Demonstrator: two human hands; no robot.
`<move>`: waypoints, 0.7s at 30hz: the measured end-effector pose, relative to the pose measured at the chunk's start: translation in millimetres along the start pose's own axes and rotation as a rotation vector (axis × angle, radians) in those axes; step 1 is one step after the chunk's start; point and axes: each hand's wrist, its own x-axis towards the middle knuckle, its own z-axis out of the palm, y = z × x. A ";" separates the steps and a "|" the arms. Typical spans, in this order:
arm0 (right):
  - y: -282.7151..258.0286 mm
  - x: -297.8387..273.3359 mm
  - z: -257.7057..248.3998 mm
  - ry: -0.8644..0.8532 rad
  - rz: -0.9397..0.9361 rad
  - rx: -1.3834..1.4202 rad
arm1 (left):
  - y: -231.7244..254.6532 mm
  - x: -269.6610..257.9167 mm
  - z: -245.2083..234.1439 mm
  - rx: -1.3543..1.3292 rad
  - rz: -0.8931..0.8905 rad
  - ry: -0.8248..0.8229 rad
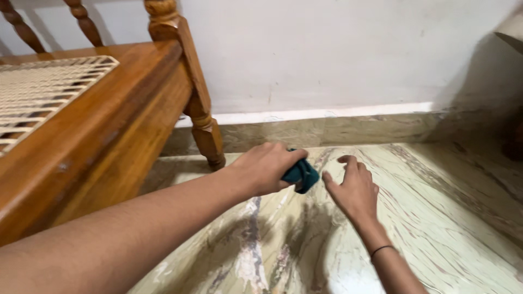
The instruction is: The person cleans a wooden chair with a woven seat using a spray bottle and a cloth. They spray the cleaning solution onto the cloth and wipe the wooden frame, including the legs and the top post of the backrest.
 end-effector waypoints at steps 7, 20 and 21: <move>48.4 -50.8 62.3 0.033 0.275 0.206 | 6.3 6.2 7.5 0.014 -0.152 -0.116; 0.8 -17.8 120.5 -0.022 0.300 0.662 | -30.3 6.8 -49.4 0.086 -0.158 -0.020; -23.0 -13.8 115.6 -0.041 0.301 0.787 | -37.2 4.5 -62.4 0.085 -0.176 0.000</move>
